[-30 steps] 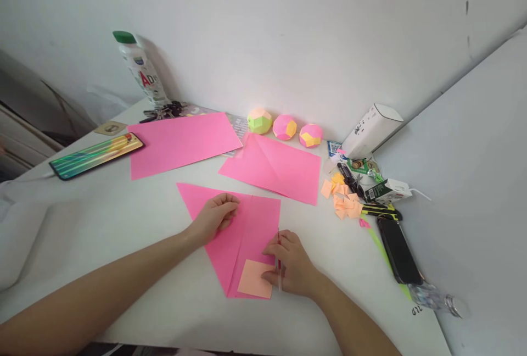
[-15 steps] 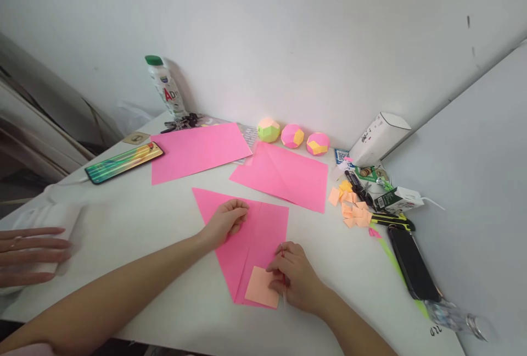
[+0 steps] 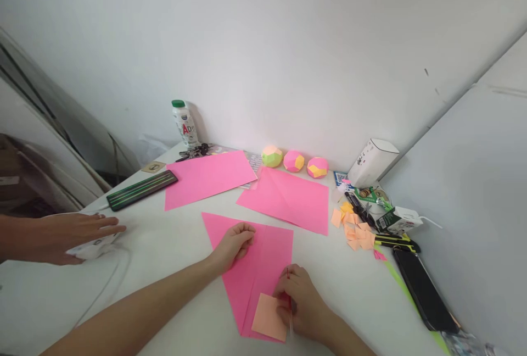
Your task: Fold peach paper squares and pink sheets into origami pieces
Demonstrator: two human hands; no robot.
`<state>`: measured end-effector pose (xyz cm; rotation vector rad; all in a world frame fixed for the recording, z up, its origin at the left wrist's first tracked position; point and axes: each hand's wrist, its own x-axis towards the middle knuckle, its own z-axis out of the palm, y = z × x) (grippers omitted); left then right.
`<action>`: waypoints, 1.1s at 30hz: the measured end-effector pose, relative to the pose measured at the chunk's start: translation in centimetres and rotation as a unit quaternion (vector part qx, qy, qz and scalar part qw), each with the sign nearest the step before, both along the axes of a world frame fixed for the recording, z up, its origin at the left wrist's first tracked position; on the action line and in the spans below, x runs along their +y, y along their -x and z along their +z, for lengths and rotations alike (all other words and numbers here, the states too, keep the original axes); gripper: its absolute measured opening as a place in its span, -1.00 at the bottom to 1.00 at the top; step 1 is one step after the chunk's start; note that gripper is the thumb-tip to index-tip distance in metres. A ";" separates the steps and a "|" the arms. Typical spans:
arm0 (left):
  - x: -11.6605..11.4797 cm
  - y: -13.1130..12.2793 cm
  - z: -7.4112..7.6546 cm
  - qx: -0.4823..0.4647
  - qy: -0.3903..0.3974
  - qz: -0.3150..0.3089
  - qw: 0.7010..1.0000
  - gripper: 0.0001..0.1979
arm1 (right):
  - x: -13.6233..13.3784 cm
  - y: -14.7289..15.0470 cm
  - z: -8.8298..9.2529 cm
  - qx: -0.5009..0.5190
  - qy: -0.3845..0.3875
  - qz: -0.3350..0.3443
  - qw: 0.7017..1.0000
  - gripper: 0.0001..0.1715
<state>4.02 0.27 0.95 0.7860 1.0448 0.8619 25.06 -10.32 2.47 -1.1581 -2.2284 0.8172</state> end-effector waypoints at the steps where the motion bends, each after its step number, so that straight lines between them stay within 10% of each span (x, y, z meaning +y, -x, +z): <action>1: 0.0 0.0 0.0 0.000 0.000 -0.001 1.000 -0.86 | 0.0 0.1 0.0 0.000 0.004 -0.002 1.000 -0.81; 16: 0.1 0.1 -0.3 0.008 -0.015 -0.024 1.000 -0.86 | -0.7 0.9 1.4 -0.081 0.073 -0.022 0.994 -0.62; 24: 1.3 1.3 -0.2 0.091 -0.120 -0.021 0.988 -0.72 | -0.6 0.4 -3.9 -0.074 -0.029 0.042 0.996 -0.68; 33: 4.3 5.1 1.8 0.385 -0.329 -0.134 0.852 -0.50 | 0.1 0.4 -8.3 -0.046 -0.113 0.011 0.993 -0.63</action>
